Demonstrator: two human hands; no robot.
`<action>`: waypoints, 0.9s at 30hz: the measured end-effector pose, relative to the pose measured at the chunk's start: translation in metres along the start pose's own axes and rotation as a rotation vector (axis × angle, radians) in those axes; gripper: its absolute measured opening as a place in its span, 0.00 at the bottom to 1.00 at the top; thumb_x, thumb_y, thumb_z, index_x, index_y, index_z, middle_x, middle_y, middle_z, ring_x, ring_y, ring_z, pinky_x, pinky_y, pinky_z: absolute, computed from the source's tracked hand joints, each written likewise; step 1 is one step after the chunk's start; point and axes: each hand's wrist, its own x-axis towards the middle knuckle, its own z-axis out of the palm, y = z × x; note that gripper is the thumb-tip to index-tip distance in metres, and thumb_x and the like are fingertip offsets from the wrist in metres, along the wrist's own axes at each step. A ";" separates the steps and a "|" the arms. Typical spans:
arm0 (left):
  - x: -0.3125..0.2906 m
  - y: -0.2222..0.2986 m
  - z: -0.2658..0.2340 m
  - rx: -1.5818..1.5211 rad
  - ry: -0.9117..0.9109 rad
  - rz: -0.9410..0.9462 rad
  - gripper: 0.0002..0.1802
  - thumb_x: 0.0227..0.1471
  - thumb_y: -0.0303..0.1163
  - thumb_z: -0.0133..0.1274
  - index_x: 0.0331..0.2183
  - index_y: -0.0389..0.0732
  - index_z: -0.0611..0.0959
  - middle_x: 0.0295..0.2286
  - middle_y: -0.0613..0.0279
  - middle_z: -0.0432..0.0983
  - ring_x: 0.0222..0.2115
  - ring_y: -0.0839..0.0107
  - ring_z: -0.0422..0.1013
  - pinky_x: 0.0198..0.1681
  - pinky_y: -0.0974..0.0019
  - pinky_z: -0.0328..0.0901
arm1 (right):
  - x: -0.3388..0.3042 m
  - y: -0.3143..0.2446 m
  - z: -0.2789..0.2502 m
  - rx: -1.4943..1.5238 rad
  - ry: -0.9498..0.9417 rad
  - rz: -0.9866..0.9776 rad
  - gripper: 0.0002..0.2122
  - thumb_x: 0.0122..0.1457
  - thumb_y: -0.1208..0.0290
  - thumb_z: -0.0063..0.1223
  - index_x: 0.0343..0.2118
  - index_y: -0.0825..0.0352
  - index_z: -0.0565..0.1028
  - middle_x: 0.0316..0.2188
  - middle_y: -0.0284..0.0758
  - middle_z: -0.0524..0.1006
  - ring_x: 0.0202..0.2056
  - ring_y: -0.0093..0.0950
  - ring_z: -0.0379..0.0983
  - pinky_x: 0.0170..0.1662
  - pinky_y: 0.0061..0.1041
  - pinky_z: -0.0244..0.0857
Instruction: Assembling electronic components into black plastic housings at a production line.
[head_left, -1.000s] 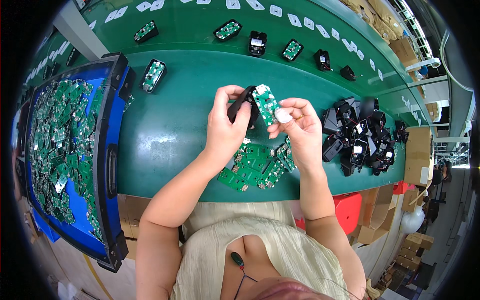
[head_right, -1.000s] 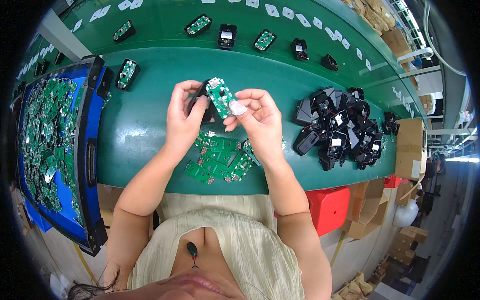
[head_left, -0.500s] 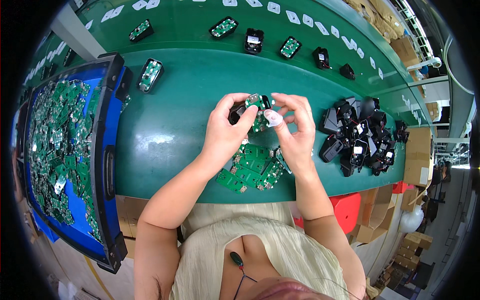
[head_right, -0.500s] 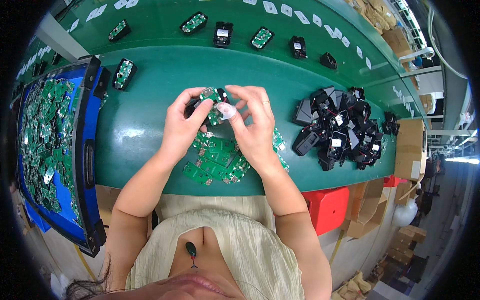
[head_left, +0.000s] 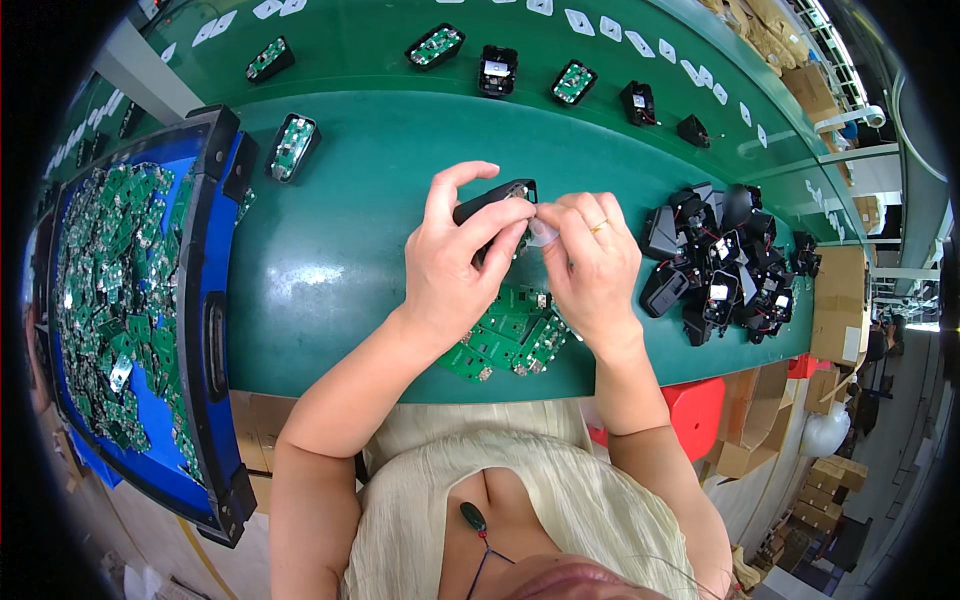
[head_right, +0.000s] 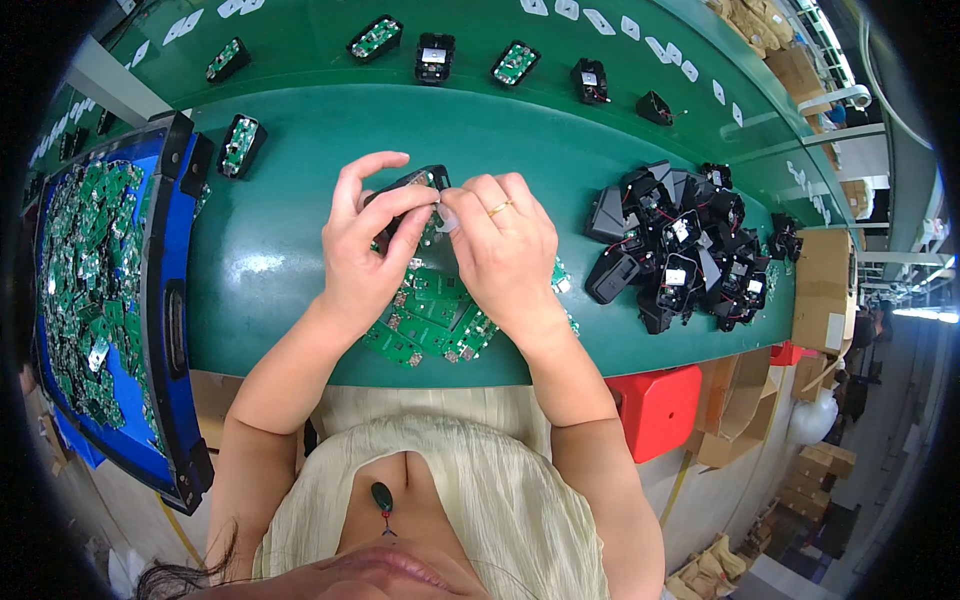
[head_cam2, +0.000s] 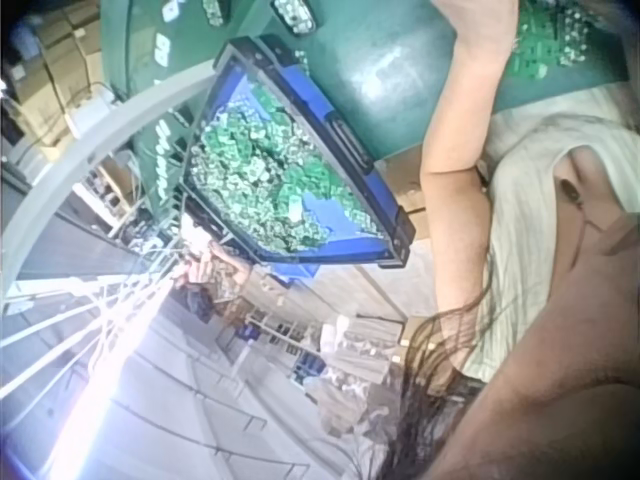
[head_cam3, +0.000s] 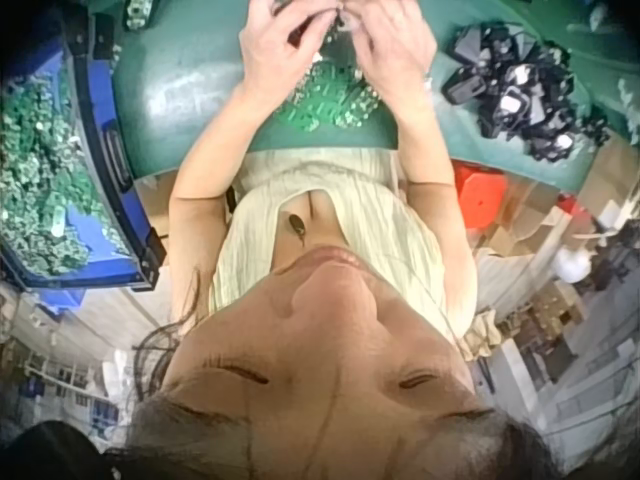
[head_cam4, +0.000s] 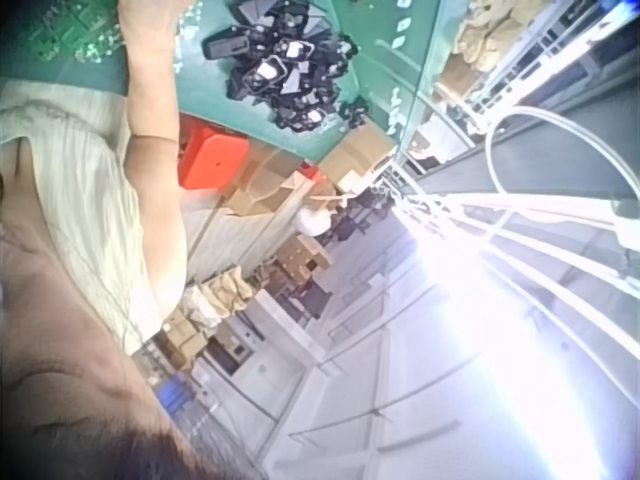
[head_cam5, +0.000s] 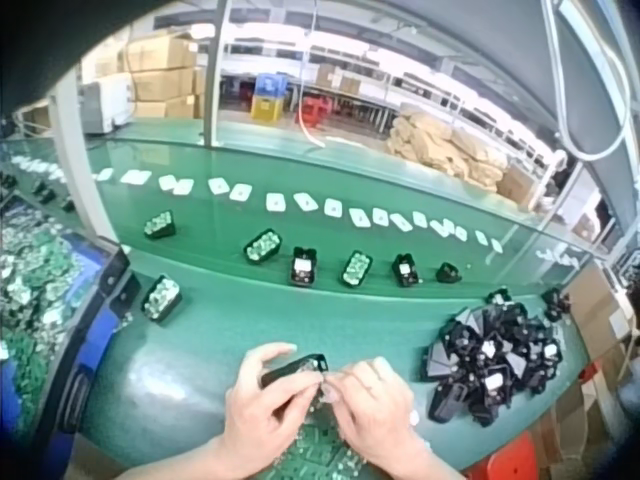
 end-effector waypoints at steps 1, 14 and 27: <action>0.000 -0.001 -0.001 0.003 0.001 -0.003 0.08 0.43 0.24 0.55 0.29 0.46 0.80 0.38 0.58 0.68 0.21 0.69 0.72 0.22 0.69 0.67 | 0.000 0.000 0.000 -0.018 -0.020 -0.022 0.10 0.39 0.79 0.54 0.27 0.64 0.72 0.25 0.30 0.70 0.27 0.30 0.65 0.27 0.26 0.62; -0.002 -0.006 -0.002 -0.374 -0.137 -0.327 0.05 0.45 0.27 0.55 0.29 0.40 0.78 0.29 0.63 0.69 0.28 0.75 0.67 0.30 0.72 0.63 | -0.007 0.000 -0.001 0.437 -0.033 0.231 0.07 0.45 0.82 0.55 0.29 0.68 0.72 0.26 0.35 0.71 0.23 0.25 0.68 0.21 0.21 0.60; 0.002 0.013 -0.005 -0.246 -0.115 -0.381 0.21 0.43 0.21 0.51 0.43 0.40 0.74 0.35 0.61 0.67 0.24 0.79 0.66 0.23 0.75 0.63 | -0.013 0.007 0.001 0.372 0.000 0.123 0.10 0.39 0.85 0.55 0.27 0.69 0.70 0.25 0.37 0.70 0.25 0.31 0.69 0.26 0.26 0.65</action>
